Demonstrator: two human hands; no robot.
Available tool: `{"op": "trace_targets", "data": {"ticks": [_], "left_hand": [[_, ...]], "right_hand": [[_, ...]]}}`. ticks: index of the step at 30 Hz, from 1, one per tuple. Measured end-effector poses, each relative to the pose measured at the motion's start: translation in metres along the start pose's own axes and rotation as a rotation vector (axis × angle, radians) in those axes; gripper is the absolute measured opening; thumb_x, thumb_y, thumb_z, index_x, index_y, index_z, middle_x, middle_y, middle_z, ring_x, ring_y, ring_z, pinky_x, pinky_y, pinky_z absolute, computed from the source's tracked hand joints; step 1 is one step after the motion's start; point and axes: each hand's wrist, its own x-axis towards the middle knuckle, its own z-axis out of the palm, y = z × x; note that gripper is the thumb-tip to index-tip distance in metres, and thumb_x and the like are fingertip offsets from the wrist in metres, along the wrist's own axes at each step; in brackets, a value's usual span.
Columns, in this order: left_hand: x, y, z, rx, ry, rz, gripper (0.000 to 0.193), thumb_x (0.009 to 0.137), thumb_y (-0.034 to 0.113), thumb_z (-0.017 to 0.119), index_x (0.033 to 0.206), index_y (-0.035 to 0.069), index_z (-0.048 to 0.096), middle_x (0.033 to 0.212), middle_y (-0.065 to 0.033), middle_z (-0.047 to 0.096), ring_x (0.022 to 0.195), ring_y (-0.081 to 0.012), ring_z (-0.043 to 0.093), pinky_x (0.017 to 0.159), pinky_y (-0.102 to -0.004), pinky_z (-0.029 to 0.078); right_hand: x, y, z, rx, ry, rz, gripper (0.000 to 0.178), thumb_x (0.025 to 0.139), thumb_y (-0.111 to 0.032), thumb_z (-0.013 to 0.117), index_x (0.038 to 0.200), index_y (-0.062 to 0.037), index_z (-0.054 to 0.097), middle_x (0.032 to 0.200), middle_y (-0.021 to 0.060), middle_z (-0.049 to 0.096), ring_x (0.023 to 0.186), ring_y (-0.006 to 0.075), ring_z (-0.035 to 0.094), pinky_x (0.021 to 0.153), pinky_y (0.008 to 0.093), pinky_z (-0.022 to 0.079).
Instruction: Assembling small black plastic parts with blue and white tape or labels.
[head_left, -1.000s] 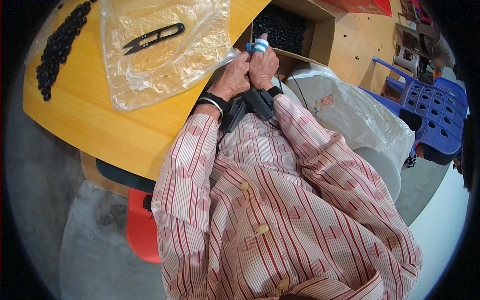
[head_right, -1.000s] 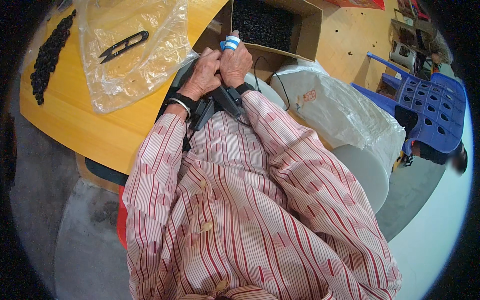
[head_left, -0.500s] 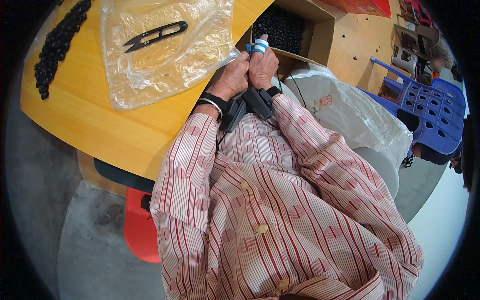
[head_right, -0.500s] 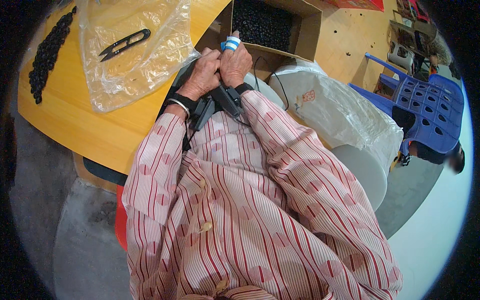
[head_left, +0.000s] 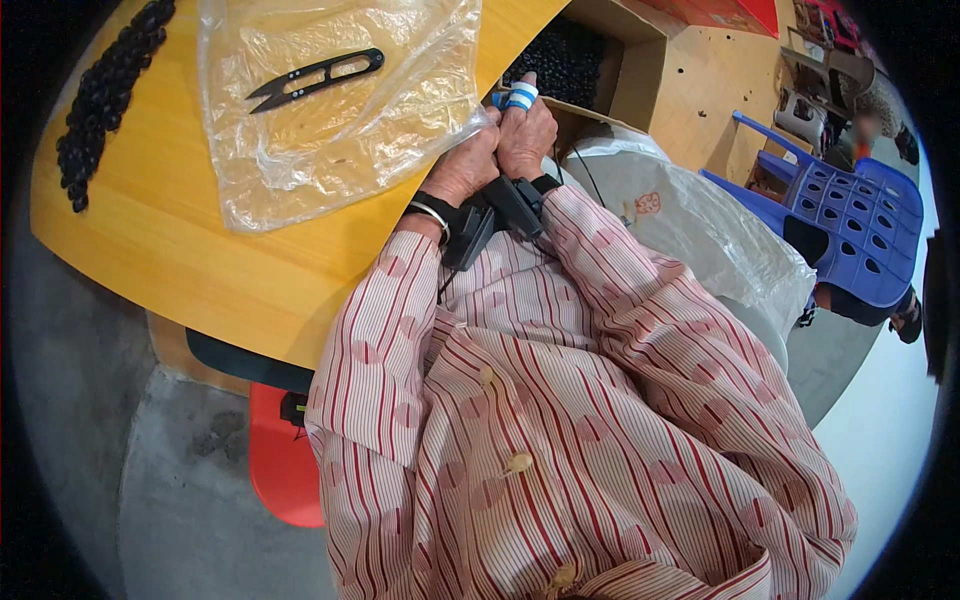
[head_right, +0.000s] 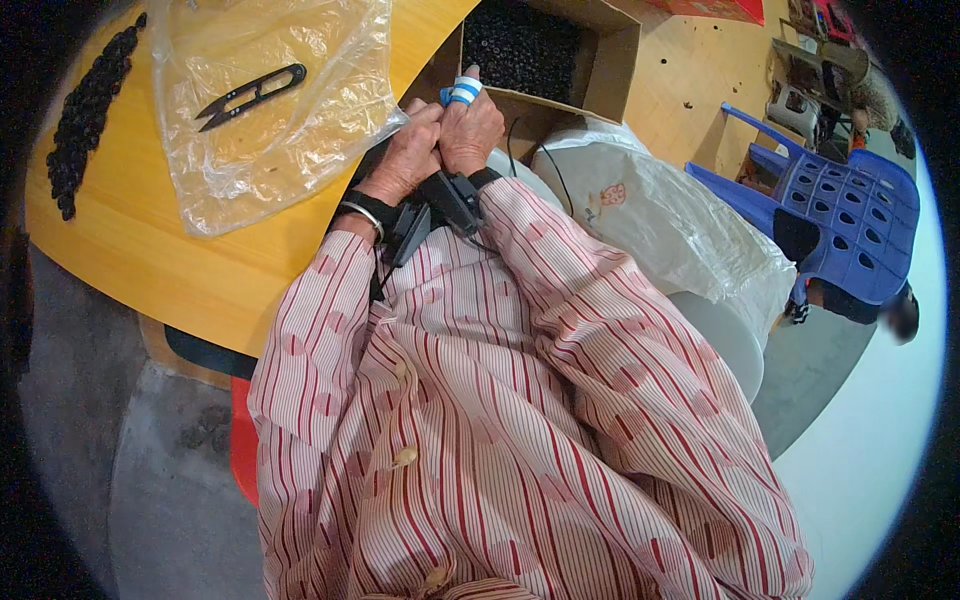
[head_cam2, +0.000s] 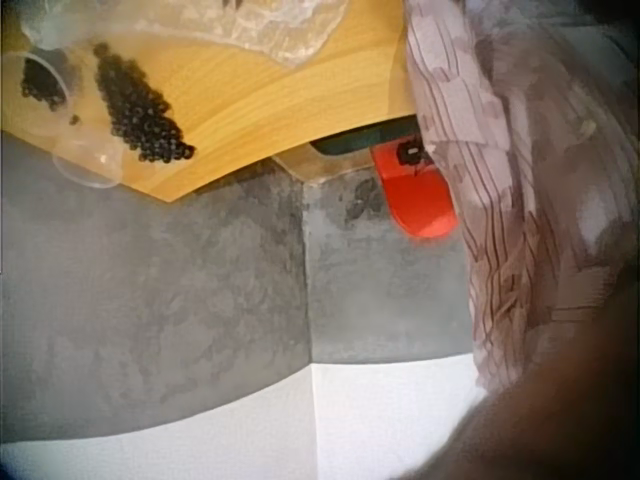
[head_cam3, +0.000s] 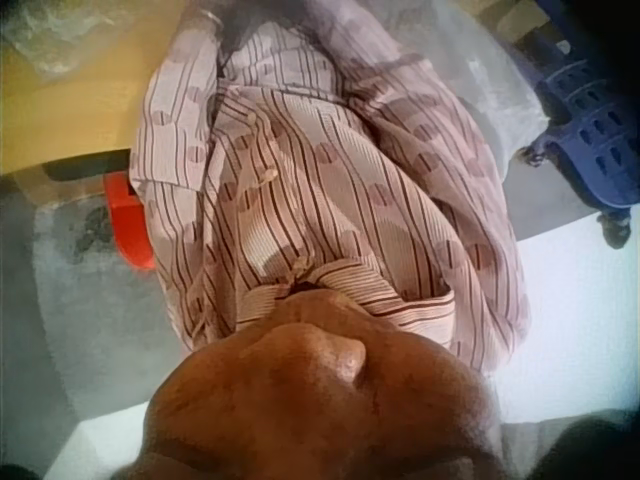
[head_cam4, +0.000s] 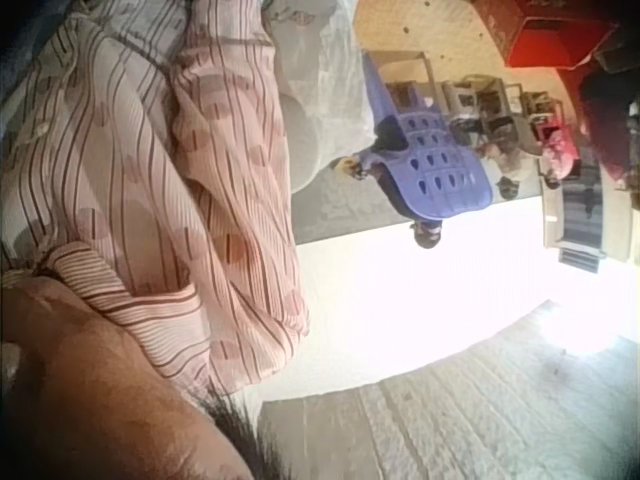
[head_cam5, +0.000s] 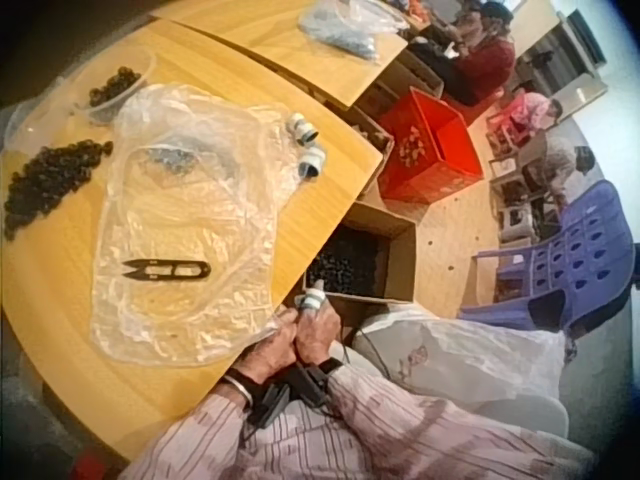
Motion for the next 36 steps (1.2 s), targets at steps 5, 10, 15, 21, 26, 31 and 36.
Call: {"op": "trace_targets", "data": {"ticks": [5,10,15,21,26,31,36], "left_hand": [[-0.001,0.003,0.0,-0.007,0.01,-0.024,0.016,0.059,0.004,0.07,0.073,-0.001,0.063,0.084,-0.0088,0.057,0.085,-0.029,0.049,0.074,-0.0384,0.043],[-0.002,0.001,0.001,-0.02,-0.037,-0.046,0.014,0.061,0.004,0.067,0.073,-0.001,0.064,0.086,-0.01,0.057,0.086,-0.0306,0.049,0.076,-0.0396,0.043],[0.0,0.0,0.001,-0.061,-0.017,-0.056,0.013,0.061,0.003,0.066,0.073,-0.002,0.063,0.087,-0.0116,0.057,0.087,-0.0318,0.049,0.078,-0.0399,0.043],[0.0,-0.004,0.0,-0.047,-0.065,-0.04,0.014,0.062,0.004,0.066,0.075,-0.002,0.065,0.089,-0.0119,0.057,0.088,-0.0327,0.048,0.08,-0.0399,0.042],[0.008,-0.001,-0.009,-0.008,-0.123,0.047,0.025,0.062,0.012,0.073,0.084,0.0,0.067,0.085,-0.0183,0.062,0.083,-0.0372,0.061,0.077,-0.0433,0.048],[0.008,0.011,-0.027,-0.135,-0.106,-0.019,0.014,0.066,0.009,0.071,0.079,0.005,0.069,0.085,-0.0102,0.058,0.087,-0.0294,0.051,0.08,-0.0376,0.042],[0.005,0.045,-0.059,-0.383,-0.027,-0.134,0.018,0.074,0.014,0.07,0.088,0.003,0.067,0.087,-0.0092,0.064,0.086,-0.0258,0.056,0.079,-0.0355,0.044]], "right_hand": [[0.0,0.006,0.002,-0.003,-0.003,-0.064,0.038,0.092,-0.033,0.048,0.082,-0.0002,0.066,0.074,0.0238,0.064,0.07,0.042,0.063,0.062,0.0494,0.048],[-0.001,-0.001,-0.004,-0.012,-0.027,-0.037,0.03,0.089,-0.029,0.05,0.088,-0.0028,0.066,0.075,0.0228,0.064,0.071,0.0411,0.063,0.062,0.0486,0.048],[0.001,0.002,0.002,-0.04,-0.006,-0.051,0.033,0.09,-0.03,0.048,0.088,-0.0019,0.065,0.076,0.0248,0.063,0.073,0.0428,0.062,0.064,0.0493,0.048],[-0.001,-0.003,0.0,-0.021,-0.007,-0.02,0.047,0.093,-0.038,0.04,0.082,-0.0001,0.064,0.079,0.026,0.064,0.075,0.0445,0.061,0.066,0.0508,0.047],[0.014,0.016,0.005,0.063,-0.003,-0.056,0.053,0.095,-0.044,0.038,0.081,-0.0001,0.064,0.073,0.021,0.065,0.069,0.0386,0.063,0.063,0.0467,0.048],[0.022,0.016,-0.033,0.765,-0.362,0.271,0.05,0.096,-0.049,0.042,0.078,-0.0064,0.061,0.064,0.0021,0.059,0.055,0.0086,0.05,0.051,0.0238,0.038],[0.029,0.032,-0.098,0.709,-0.693,0.255,0.057,0.094,-0.059,0.038,0.081,-0.0091,0.061,0.073,-0.0001,0.06,0.062,0.006,0.05,0.058,0.0204,0.039]]}}
